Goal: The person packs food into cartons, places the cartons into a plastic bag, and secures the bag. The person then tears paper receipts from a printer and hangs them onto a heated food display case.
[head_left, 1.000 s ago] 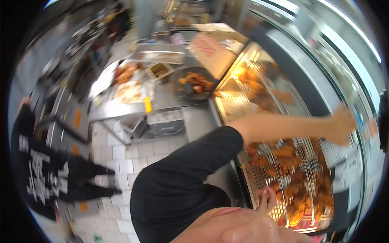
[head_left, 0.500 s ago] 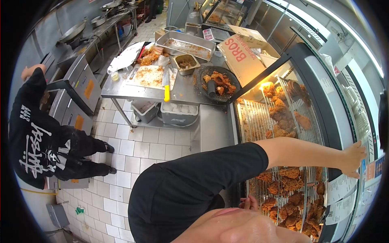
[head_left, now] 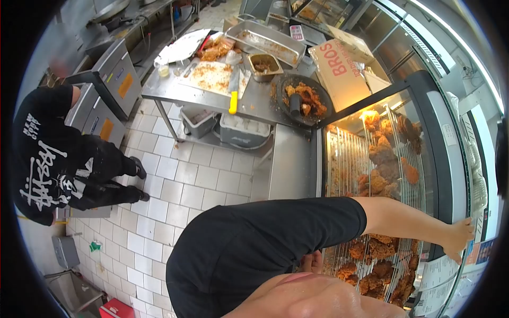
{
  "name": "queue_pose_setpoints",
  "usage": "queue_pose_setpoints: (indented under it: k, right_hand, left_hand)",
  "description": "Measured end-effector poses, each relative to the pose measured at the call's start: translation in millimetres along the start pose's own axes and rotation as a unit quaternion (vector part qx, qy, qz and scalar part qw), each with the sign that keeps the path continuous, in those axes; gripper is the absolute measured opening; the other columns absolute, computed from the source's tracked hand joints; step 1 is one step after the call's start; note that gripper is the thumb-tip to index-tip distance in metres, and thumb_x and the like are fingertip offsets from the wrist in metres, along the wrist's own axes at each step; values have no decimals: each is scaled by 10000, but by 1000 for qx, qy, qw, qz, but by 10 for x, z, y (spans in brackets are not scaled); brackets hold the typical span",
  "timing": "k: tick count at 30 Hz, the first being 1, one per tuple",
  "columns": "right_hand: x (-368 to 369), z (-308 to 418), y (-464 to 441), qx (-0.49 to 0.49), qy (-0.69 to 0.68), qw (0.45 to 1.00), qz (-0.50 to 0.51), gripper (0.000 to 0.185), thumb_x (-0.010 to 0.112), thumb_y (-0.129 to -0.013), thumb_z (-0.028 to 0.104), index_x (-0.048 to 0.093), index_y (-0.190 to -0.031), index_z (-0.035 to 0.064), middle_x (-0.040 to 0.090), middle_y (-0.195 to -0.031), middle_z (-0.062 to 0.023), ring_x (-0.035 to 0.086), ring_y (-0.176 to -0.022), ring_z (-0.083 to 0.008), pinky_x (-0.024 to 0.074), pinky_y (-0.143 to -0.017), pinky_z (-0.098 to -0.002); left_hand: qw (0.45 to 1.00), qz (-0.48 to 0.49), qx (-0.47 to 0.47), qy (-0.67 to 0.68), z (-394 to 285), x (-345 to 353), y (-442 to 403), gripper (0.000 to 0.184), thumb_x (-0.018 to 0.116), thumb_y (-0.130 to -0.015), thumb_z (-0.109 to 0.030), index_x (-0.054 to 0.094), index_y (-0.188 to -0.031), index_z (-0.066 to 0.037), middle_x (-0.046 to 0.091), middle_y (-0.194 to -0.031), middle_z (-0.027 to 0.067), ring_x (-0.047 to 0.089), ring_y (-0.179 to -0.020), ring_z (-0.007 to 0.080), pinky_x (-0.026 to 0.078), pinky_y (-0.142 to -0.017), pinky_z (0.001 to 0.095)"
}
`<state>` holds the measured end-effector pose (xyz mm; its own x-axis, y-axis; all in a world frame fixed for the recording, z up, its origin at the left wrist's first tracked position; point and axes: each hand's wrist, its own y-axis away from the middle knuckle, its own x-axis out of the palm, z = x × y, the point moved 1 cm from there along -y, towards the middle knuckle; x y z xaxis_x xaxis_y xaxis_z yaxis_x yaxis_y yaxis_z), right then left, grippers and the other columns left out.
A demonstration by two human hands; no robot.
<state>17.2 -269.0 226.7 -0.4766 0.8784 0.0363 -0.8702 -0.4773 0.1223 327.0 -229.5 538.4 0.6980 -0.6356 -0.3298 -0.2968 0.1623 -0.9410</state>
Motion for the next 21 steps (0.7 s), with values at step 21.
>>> queue_pose_setpoints:
  k: [21]
  right_hand:
    - [1078, -910, -984, 105, 100, 945, 294, 260, 604, -867, 126, 559, -1091, 3, 648, -794, -66, 553, -676, -88, 433, -613, -213]
  left_hand:
    - [703, -19, -709, -43, -1384, -3620, 7087, 574, 598, -855, -231, 341, -1323, -20, 546, -1169, 190, 570, -1040, 278, 450, -885, 361]
